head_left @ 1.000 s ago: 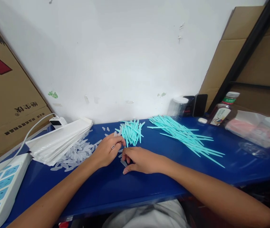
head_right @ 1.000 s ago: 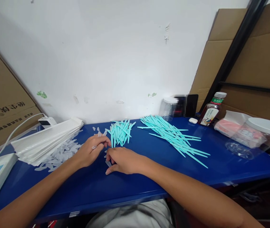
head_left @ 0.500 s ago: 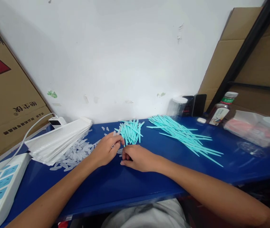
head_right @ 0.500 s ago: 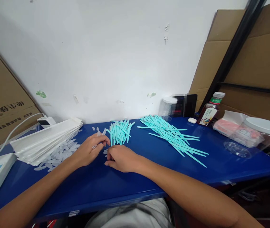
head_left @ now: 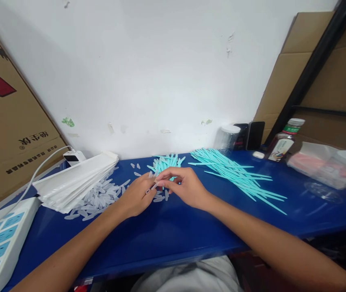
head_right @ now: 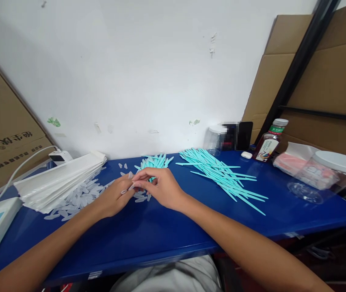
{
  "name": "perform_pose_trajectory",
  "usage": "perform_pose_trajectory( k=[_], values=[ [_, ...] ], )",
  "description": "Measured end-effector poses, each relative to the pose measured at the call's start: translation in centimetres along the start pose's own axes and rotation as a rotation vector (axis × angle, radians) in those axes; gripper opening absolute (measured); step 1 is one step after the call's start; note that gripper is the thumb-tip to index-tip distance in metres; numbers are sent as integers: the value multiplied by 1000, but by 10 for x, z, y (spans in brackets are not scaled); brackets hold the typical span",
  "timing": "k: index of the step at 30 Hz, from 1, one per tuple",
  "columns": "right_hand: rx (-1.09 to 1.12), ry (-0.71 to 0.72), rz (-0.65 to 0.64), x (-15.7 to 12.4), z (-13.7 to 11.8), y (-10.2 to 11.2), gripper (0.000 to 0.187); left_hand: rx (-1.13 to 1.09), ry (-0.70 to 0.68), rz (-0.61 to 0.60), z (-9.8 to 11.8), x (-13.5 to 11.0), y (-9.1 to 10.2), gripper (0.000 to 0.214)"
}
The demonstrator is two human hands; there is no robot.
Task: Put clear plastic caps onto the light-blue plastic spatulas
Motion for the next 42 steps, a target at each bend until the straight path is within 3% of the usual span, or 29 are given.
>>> perform_pose_trajectory(
  k=[5, 9, 14, 19, 23, 28, 33, 37, 42],
  values=[
    [-126, 190, 10, -5, -6, -7, 12, -27, -33, 1, 3, 0, -4, 39],
    [-147, 206, -17, -4, -9, -8, 13, -39, -38, -7, 2, -1, -5, 38],
    [-349, 123, 74, 2, -6, 11, 30, -76, 3, 1, -2, -1, 1, 28],
    [-726, -69, -194, 1, 28, 12, 25, -17, 50, 4, -6, 0, 8, 29],
    [-863, -204, -235, -3, 46, 5, 30, 21, 13, 7, -6, 1, 9, 28],
    [-784, -311, -346, -8, 37, 0, 13, 12, -103, 5, 5, -1, 10, 31],
    [-816, -334, -434, -8, 24, 16, 12, 12, -136, -23, 14, -2, 11, 31],
    [-756, -164, -268, 1, 8, 38, 13, 29, -193, -56, 20, -2, 8, 32],
    [-343, -76, -174, 5, -7, 42, 24, 18, -333, -79, 37, -5, -1, 27]
  ],
)
Point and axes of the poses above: each hand's wrist, its own x-axis towards the middle knuckle, its own y-axis out of the back of the hand, z = x × y, the point moved 5 cm from there along x, towards the middle knuckle
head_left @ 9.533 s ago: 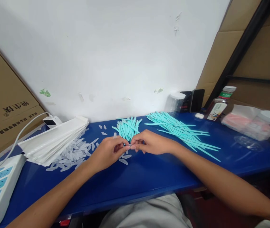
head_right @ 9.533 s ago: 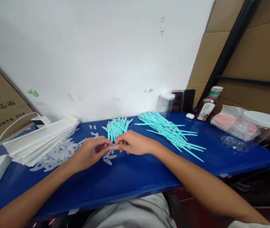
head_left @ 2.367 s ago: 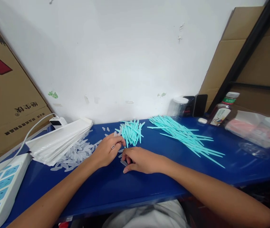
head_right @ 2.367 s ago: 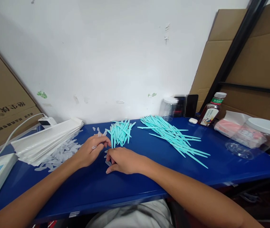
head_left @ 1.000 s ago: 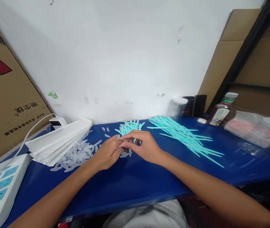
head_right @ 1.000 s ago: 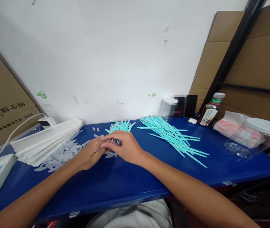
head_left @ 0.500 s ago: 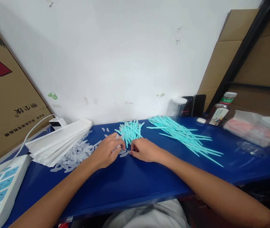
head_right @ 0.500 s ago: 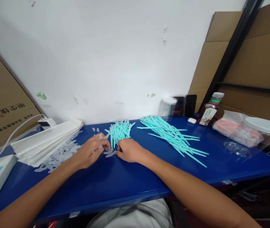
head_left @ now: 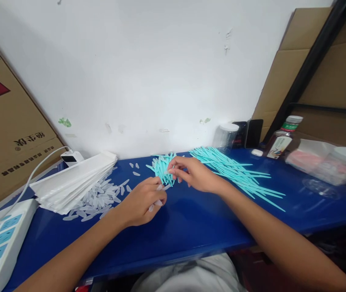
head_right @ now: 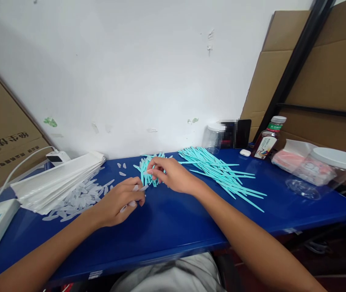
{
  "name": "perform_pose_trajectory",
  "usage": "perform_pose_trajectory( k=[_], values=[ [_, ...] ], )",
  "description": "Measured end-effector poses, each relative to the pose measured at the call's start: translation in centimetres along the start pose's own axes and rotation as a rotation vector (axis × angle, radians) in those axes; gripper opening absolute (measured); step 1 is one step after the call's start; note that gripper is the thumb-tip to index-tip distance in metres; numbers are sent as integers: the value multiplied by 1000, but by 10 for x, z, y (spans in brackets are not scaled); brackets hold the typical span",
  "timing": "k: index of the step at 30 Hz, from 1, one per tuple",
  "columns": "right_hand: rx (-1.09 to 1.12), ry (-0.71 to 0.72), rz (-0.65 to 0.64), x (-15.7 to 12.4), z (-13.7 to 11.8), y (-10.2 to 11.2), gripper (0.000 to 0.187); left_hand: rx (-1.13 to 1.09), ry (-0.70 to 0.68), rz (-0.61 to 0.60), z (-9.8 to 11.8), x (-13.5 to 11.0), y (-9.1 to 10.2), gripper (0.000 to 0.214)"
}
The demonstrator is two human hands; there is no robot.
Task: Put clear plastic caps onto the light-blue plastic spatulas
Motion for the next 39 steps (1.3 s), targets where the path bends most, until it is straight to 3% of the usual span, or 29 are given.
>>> perform_pose_trajectory(
  k=[6, 14, 23, 33, 36, 39],
  values=[
    [78, 171, 38, 0, -20, -14, 20, 2, -63, -9, 14, 0, -11, 23],
    [187, 59, 66, 0, -12, -17, 29, 63, -32, -17, 11, -2, -11, 18],
    [138, 101, 8, -2, -16, -24, 24, 68, -24, -30, 10, -2, -11, 23],
    [288, 51, 18, 0, -8, -28, 26, -18, -56, 43, 12, -3, -8, 24],
    [244, 43, 69, 3, -4, -23, 31, -61, -49, 39, 12, -3, -7, 26],
    [30, 24, 171, 5, 6, -13, 35, -62, -28, 42, 6, -4, -1, 30]
  ],
)
Point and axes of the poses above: each hand's wrist, its own x-axis towards the middle knuckle, its own y-axis out of the back of the hand, z = x × y, the point moved 5 cm from there along x, towards the middle knuckle
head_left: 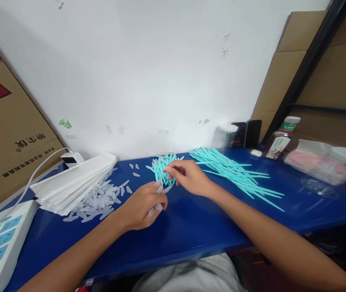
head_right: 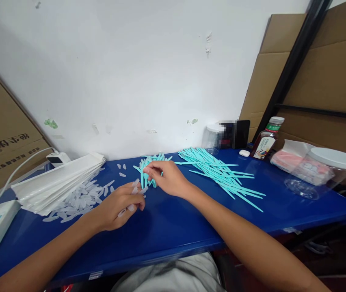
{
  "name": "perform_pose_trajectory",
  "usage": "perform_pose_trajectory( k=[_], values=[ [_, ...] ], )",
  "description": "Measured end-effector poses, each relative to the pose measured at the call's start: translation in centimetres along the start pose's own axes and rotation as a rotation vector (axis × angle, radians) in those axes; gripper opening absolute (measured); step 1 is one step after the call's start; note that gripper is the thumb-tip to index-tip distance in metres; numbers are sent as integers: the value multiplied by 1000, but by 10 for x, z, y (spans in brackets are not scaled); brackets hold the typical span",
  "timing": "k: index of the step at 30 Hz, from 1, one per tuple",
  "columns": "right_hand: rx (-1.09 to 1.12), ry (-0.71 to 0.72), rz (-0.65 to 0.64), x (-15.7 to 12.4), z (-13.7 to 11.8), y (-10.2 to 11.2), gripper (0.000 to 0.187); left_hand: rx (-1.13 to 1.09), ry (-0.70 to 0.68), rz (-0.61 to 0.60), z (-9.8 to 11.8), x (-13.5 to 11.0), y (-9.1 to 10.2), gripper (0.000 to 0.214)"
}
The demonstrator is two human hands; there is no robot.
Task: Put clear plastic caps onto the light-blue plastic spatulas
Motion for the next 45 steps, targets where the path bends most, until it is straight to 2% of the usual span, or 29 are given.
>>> perform_pose_trajectory(
  k=[2, 4, 6, 9, 12, 16, 19, 20, 22, 24, 26, 29, 32, 40, 45],
  values=[
    [-197, 10, -8, 1, 6, 2, 35, 27, 41, 20, -8, -2, 7, 33],
    [-327, 22, -100, -1, 11, -4, 29, 51, 104, 51, -18, -4, 15, 35],
    [-363, 43, -225, -5, 14, -15, 18, 47, 140, 63, -26, -6, 19, 38],
    [-355, 71, -379, -12, 16, -34, 27, 48, 171, 51, -31, -6, 19, 41],
    [-338, 70, -427, -15, 21, -50, 26, 56, 174, 45, -30, -6, 17, 41],
    [-311, 50, -428, -16, 26, -57, 16, 54, 160, 56, -29, -6, 15, 38],
    [-327, 54, -424, -14, 26, -49, 14, 56, 158, 65, -30, -6, 15, 35],
    [-341, 54, -386, -11, 24, -42, 12, 55, 154, 64, -30, -6, 15, 34],
    [-325, 29, -225, -4, 20, -24, 18, 52, 130, 54, -28, -5, 14, 32],
    [-193, -22, -46, 1, 14, -7, 31, 52, 80, 37, -23, -4, 10, 31],
    [13, -66, 13, 4, 9, -1, 38, 54, 19, 16, -15, -1, 4, 28],
    [237, -91, -77, 2, 1, -12, 41, 55, -39, -3, -3, 1, -6, 21],
    [288, -104, -153, -2, -3, -22, 42, 45, -76, -4, 5, 2, -11, 18],
    [160, -27, -99, -4, -8, -5, 23, 78, -6, -31, -3, 3, -11, 25],
    [65, 124, -111, -6, -20, -5, 9, 59, -8, -54, -3, 3, -13, 25]
  ],
)
Point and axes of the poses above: each hand's wrist, its own x-axis towards the middle knuckle, its own y-axis out of the back of the hand, z = x × y, the point moved 5 cm from there along x, towards the middle knuckle
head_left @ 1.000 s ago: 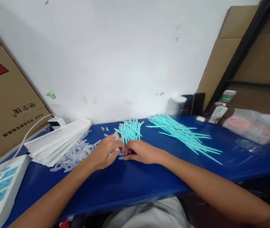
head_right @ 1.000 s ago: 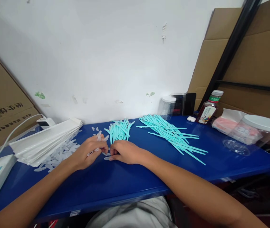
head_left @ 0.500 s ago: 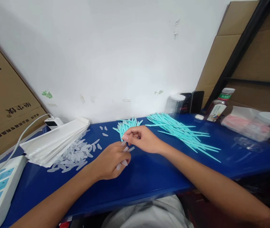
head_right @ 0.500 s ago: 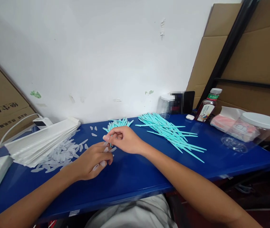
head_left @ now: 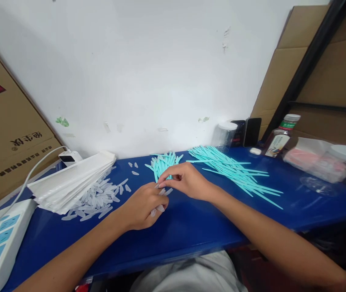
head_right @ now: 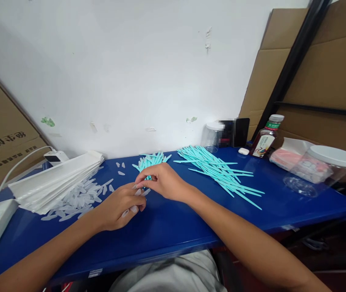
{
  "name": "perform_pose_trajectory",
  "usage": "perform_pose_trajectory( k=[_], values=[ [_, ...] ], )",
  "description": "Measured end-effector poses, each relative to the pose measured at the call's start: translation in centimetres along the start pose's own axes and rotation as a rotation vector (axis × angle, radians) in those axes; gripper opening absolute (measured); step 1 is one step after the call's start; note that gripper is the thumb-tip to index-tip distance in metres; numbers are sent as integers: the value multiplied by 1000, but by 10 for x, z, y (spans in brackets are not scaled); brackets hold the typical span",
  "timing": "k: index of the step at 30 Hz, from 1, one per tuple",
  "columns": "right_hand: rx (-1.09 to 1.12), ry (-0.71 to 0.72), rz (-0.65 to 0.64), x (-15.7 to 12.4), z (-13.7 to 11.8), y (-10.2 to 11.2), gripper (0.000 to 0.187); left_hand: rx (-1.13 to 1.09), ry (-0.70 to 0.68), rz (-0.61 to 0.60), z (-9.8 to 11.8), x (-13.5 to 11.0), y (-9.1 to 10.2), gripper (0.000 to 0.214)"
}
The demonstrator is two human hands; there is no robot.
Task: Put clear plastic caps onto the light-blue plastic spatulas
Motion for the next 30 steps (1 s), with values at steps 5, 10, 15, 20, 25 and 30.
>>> perform_pose_trajectory(
  k=[5, 10, 15, 20, 25, 30],
  values=[
    [-79, 143, -73, -1, -7, -1, 16, -4, -3, 7, 1, 0, 0, 26],
    [-85, 199, -45, -3, -3, -8, 22, -23, -18, 27, 4, 1, -1, 29],
    [-67, 74, 48, -1, 4, -5, 27, -12, 15, 47, -3, -3, 8, 37],
    [-294, -52, 0, 1, 17, 0, 22, 85, 146, 120, -31, -12, 35, 40],
    [-329, -71, -335, -8, 33, -42, 25, 112, 204, 100, -42, -14, 39, 38],
    [-338, -95, -413, -10, 36, -50, 15, 92, 164, 63, -30, -9, 32, 35]
  ],
)
Point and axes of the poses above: each hand's wrist, its own x-axis towards the middle knuckle, its own y-axis out of the back of the hand, z = x × y, the point moved 5 cm from there along x, towards the middle knuckle
